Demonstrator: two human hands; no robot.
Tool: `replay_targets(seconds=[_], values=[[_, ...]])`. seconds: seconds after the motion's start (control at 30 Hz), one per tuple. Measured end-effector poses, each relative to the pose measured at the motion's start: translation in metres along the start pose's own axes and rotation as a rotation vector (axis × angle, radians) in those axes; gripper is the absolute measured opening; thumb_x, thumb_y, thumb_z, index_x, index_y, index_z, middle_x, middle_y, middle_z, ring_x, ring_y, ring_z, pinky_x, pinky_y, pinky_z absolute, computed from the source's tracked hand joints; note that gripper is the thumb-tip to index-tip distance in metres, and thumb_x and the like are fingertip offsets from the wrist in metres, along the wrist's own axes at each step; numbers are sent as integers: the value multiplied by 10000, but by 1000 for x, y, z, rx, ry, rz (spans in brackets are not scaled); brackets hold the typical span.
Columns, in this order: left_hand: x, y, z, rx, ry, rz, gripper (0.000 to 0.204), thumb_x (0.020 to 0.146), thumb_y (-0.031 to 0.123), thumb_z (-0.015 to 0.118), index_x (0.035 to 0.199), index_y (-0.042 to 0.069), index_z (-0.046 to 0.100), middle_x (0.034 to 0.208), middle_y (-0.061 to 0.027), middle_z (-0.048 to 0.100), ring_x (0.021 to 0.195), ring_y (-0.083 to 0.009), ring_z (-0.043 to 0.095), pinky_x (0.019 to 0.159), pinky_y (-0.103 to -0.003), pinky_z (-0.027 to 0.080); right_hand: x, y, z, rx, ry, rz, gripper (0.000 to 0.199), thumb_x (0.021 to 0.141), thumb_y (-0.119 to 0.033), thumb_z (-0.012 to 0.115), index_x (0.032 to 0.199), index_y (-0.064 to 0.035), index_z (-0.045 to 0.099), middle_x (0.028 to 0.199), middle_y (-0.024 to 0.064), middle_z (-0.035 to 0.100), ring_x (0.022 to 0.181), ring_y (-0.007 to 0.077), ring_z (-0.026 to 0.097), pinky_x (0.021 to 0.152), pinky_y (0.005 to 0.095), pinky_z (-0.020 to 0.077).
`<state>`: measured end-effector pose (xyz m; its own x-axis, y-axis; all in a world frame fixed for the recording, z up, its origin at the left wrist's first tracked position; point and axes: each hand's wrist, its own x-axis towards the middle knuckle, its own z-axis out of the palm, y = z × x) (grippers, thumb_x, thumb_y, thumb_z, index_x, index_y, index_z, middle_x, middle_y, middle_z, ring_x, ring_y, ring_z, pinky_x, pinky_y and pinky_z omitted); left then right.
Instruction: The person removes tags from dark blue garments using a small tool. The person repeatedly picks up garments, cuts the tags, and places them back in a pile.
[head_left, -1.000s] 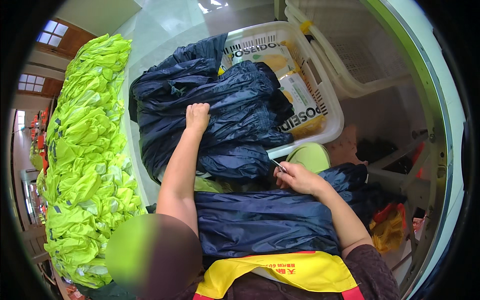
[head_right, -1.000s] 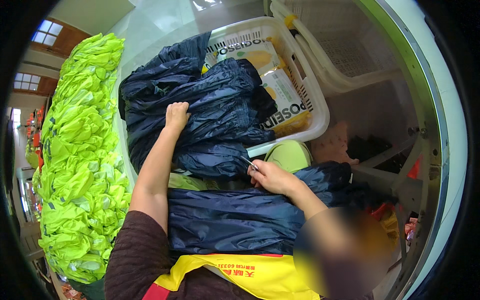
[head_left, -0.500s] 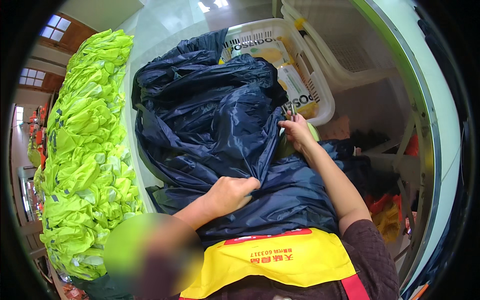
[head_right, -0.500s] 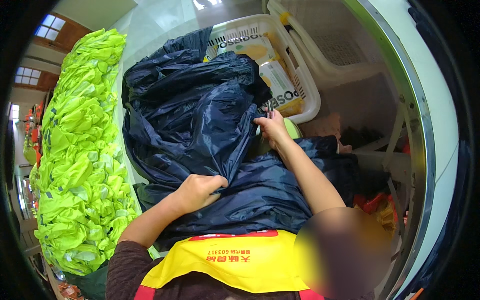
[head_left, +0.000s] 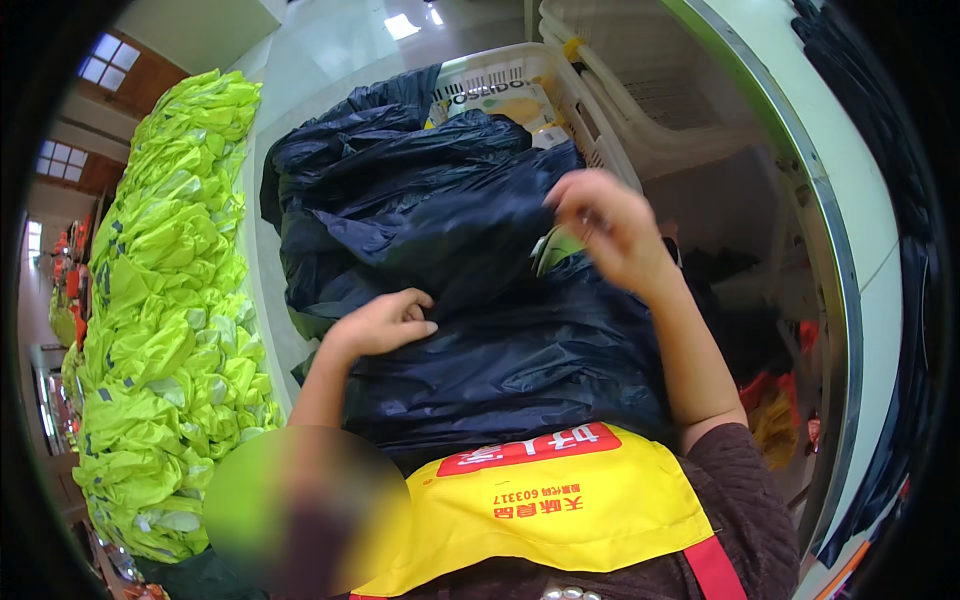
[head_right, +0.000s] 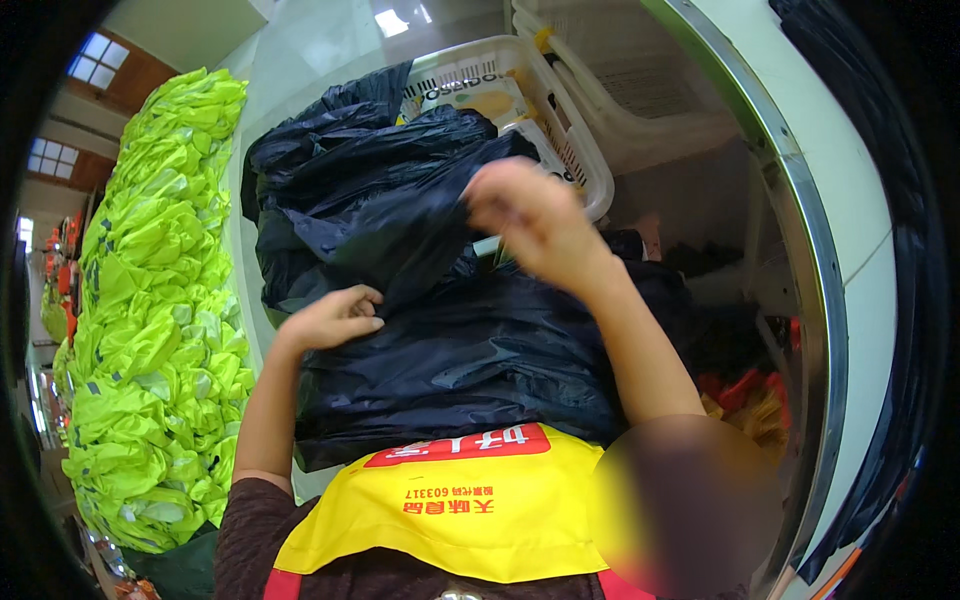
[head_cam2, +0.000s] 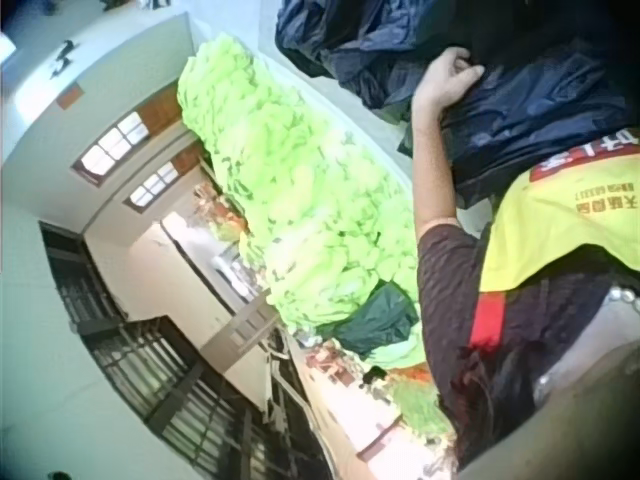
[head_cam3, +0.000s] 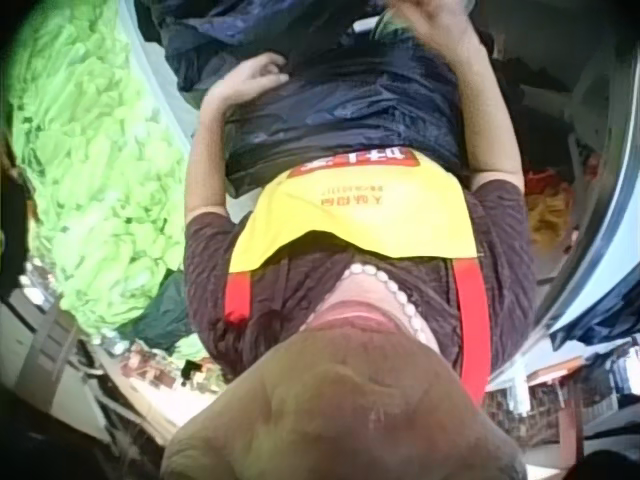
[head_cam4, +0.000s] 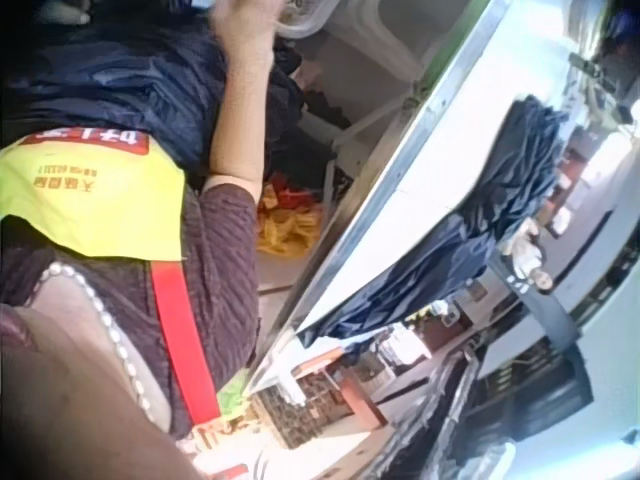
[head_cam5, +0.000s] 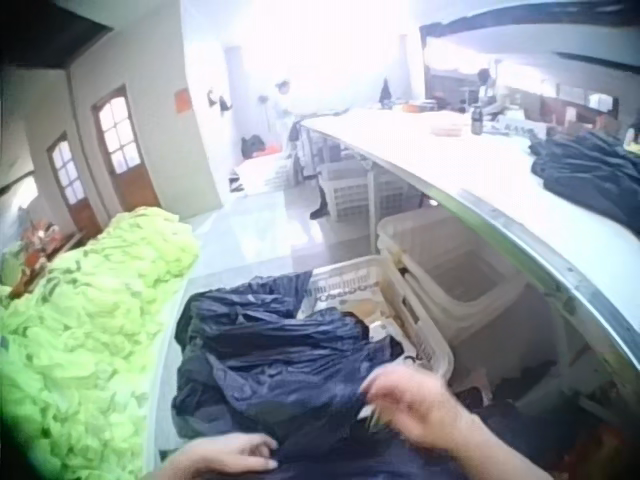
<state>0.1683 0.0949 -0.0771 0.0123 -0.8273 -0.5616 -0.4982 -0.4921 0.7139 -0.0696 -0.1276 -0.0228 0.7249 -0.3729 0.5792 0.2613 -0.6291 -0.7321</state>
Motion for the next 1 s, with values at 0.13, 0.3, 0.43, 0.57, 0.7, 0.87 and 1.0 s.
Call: replay_targets(seconds=[0.13, 0.3, 0.43, 0.57, 0.7, 0.87, 1.0], values=[[2, 57, -33, -391, 292, 50, 223, 853, 185, 556, 698, 27, 584, 659, -41, 600, 584, -94, 560, 486, -215, 434, -19, -56, 34, -268, -429, -248, 198, 716, -94, 626, 889, -56, 539, 999, 106, 595, 807, 220, 598, 645, 279, 515], [17, 134, -13, 375, 548, 177, 374, 763, 347, 676, 624, 22, 556, 548, -52, 543, 536, -128, 536, 474, -290, 382, -47, -58, 66, -329, -629, -252, 163, 776, -142, 581, 906, -56, 534, 1023, 95, 596, 830, 200, 597, 648, 262, 513], [58, 116, 20, 710, 164, -87, 643, 681, 660, 587, 684, 18, 625, 725, -158, 645, 698, -312, 635, 636, -388, 482, -55, -67, 72, -319, -623, -356, 168, 775, -158, 589, 901, -54, 548, 965, 111, 619, 799, 200, 614, 620, 267, 517], [72, 93, 33, 505, -75, -272, 615, 720, 596, 551, 712, -9, 656, 747, -182, 649, 764, -320, 636, 703, -387, 487, -75, -62, 83, -244, -469, -382, 117, 708, -144, 573, 735, -41, 524, 648, 63, 552, 604, 204, 596, 495, 292, 492], [66, 87, 39, 424, 162, -56, 354, 743, 320, 546, 776, -25, 618, 734, -216, 616, 751, -364, 616, 690, -395, 486, -77, -62, 84, -209, -513, -342, 116, 715, -151, 575, 732, -46, 529, 663, 69, 555, 620, 214, 603, 535, 298, 503], [30, 70, 11, -364, 614, 137, 155, 867, 140, 509, 859, 6, 588, 657, -24, 563, 565, -121, 524, 531, -232, 417, -68, -50, 65, -54, -400, -90, 111, 755, -152, 601, 783, -48, 573, 767, 100, 607, 717, 248, 635, 600, 327, 517], [-7, 59, 16, -917, 746, 379, 164, 891, 107, 481, 1003, 10, 553, 805, -10, 585, 668, -96, 559, 614, -218, 462, -36, -26, 32, 177, 205, 540, 304, 793, -166, 678, 1051, -24, 600, 967, 101, 620, 766, 161, 594, 687, 273, 481]])
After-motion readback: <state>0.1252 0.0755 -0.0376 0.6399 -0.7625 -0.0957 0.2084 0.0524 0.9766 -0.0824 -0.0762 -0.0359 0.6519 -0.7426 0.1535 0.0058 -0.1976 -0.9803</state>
